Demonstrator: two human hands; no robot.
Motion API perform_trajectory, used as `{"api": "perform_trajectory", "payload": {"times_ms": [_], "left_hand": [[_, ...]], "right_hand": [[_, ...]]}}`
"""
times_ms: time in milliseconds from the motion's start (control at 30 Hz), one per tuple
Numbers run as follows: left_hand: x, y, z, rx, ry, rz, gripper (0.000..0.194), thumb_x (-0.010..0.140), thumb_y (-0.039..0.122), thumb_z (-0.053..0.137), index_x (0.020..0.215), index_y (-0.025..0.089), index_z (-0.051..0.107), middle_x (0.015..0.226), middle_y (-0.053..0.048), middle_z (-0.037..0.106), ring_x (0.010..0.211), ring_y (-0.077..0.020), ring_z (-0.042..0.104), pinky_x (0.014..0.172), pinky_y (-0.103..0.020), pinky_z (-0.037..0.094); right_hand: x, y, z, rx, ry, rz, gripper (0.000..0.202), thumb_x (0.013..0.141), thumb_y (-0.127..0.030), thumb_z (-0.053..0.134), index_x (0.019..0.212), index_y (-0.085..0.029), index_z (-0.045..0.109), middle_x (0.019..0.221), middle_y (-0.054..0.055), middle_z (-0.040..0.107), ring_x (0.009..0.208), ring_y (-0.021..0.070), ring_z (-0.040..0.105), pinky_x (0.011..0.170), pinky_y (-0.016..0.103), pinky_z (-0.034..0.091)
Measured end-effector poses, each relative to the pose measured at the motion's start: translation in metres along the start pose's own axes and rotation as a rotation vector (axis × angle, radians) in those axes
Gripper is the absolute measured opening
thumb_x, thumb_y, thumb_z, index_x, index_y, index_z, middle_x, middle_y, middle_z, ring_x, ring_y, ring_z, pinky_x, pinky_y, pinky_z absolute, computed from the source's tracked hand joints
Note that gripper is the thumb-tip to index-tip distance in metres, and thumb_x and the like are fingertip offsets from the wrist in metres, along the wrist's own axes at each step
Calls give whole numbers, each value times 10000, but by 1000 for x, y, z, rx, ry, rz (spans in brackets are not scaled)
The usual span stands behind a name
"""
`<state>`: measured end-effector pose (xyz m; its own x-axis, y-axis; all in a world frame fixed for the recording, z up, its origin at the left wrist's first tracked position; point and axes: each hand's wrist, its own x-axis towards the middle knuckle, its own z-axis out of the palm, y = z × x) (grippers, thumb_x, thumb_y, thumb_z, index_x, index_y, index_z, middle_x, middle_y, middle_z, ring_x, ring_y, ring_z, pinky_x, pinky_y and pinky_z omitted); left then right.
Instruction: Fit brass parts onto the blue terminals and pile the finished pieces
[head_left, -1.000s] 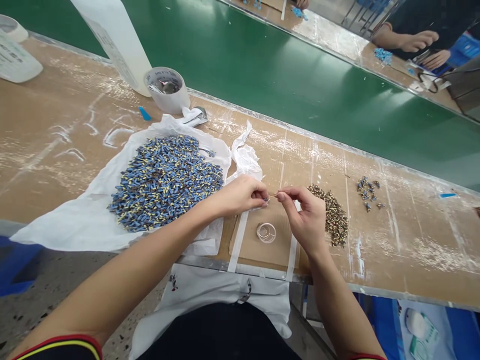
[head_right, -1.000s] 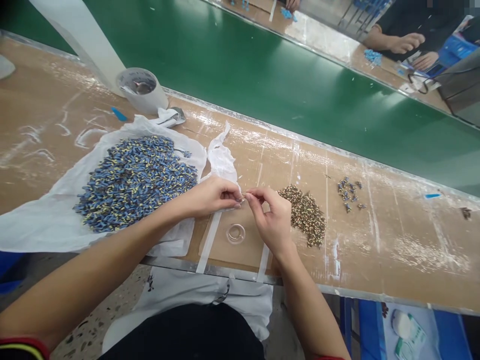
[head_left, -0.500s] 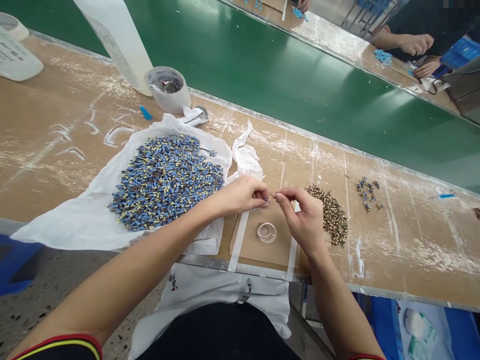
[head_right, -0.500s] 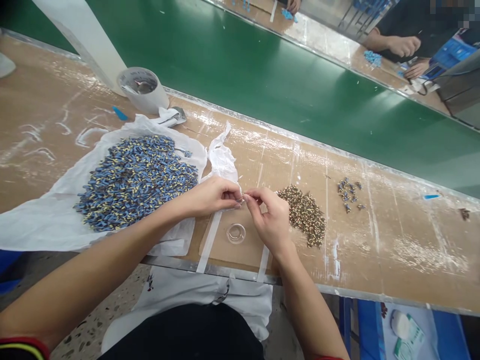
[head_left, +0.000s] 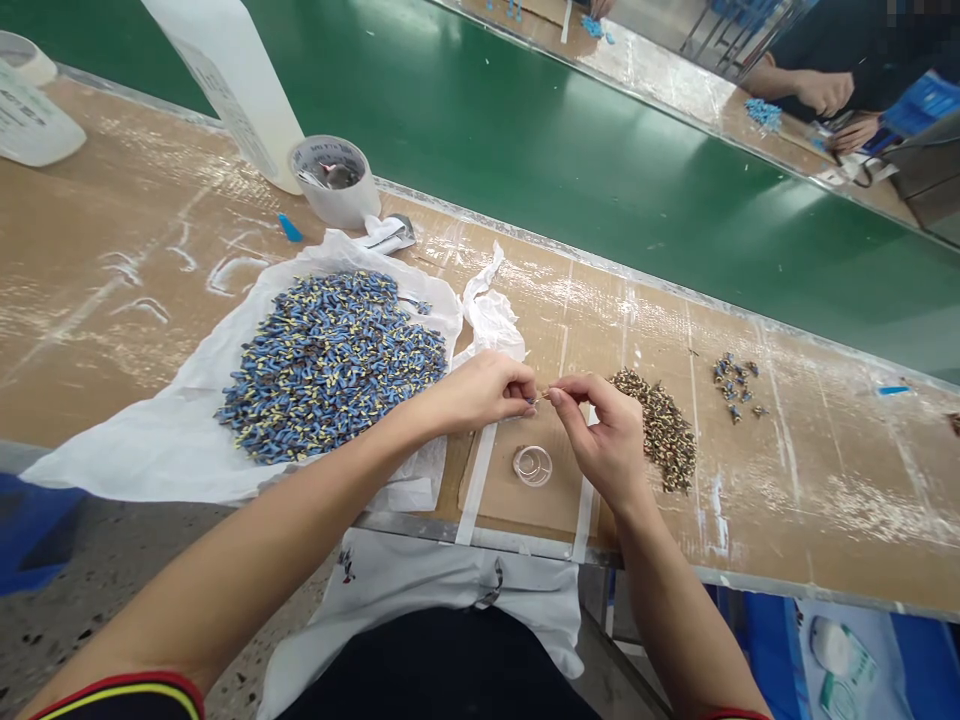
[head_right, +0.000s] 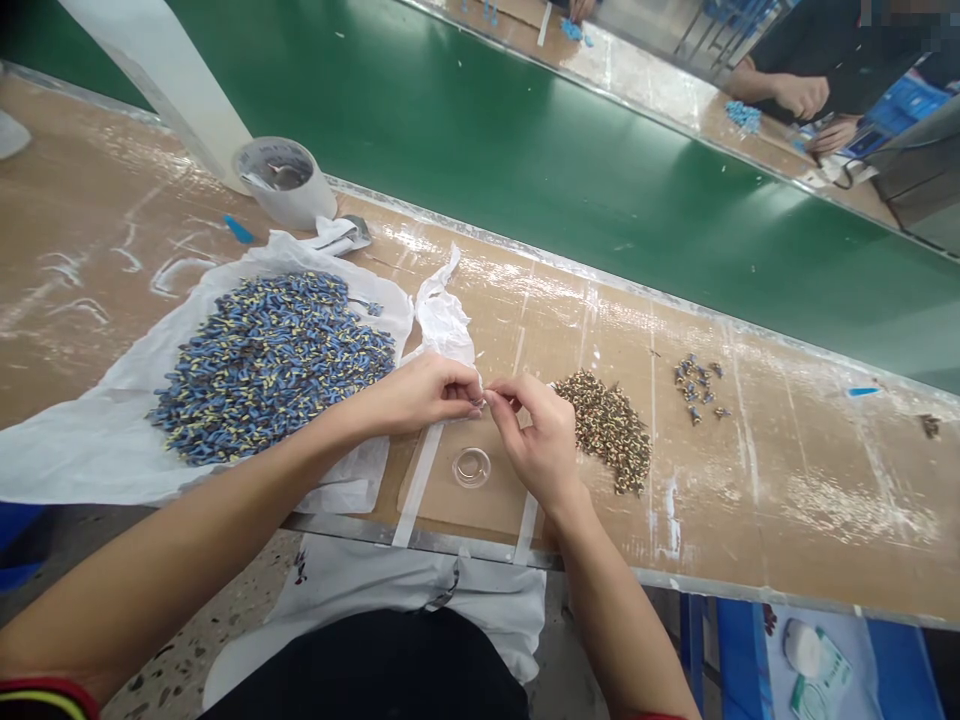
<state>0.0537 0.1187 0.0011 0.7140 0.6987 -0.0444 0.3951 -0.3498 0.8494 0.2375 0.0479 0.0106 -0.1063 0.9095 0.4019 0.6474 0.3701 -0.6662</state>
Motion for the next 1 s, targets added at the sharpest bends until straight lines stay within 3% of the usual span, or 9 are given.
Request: {"api": "perform_trajectory", "payload": {"times_ms": [267,467,567,700,833,900,1000], "left_hand": [[0,1,0,-8,-13,-11,9,794,130,708,791,122,710,677,5,661,635,-102,566,620,-212,381],[-2,0,-2,-61,-2,-19,29,787,121,698,808,126,718,654,12,650,600,-91,541,598,-206,374],[-2,-2,-2,-72,-3,-12,44,791,120,687,818,126,722,644,15,639,598,-92,538,607,-209,384],[-1,-6,-1,-74,-13,-5,81,797,130,672,854,128,729,687,-2,665,627,-103,559,614,-215,398],[-1,-6,-1,-83,-12,-24,88,804,139,651,855,125,721,730,-19,688,659,-115,582,633,-224,410],[0,-5,-2,-94,-16,-37,78,807,160,656,843,127,718,716,-16,679,657,-116,578,629,-224,408],[0,-3,-3,-95,-14,-52,77,801,196,682,820,131,719,691,-9,664,647,-117,572,617,-225,398]], "right_hand": [[1,1,0,57,7,67,86,925,-239,619,852,-210,656,768,6,703,678,141,639,658,274,503],[-16,0,-18,244,100,195,67,927,-266,625,889,-226,663,849,30,701,783,177,666,728,329,532],[-29,-8,-27,278,23,134,73,928,-222,612,873,-234,660,871,43,693,846,198,666,770,358,539],[-46,-17,-25,222,-165,37,104,923,-161,601,935,-237,670,916,56,677,880,202,658,771,355,539],[-56,-21,-20,134,-259,26,180,929,-170,593,1087,-237,644,1064,82,645,964,200,636,773,334,536],[-50,-17,-28,84,-261,32,247,930,-214,600,1176,-232,611,1145,101,629,989,205,627,781,339,533],[-24,4,-55,-69,-138,85,211,943,-263,576,1143,-219,624,1090,89,661,900,188,635,762,342,519]]}}
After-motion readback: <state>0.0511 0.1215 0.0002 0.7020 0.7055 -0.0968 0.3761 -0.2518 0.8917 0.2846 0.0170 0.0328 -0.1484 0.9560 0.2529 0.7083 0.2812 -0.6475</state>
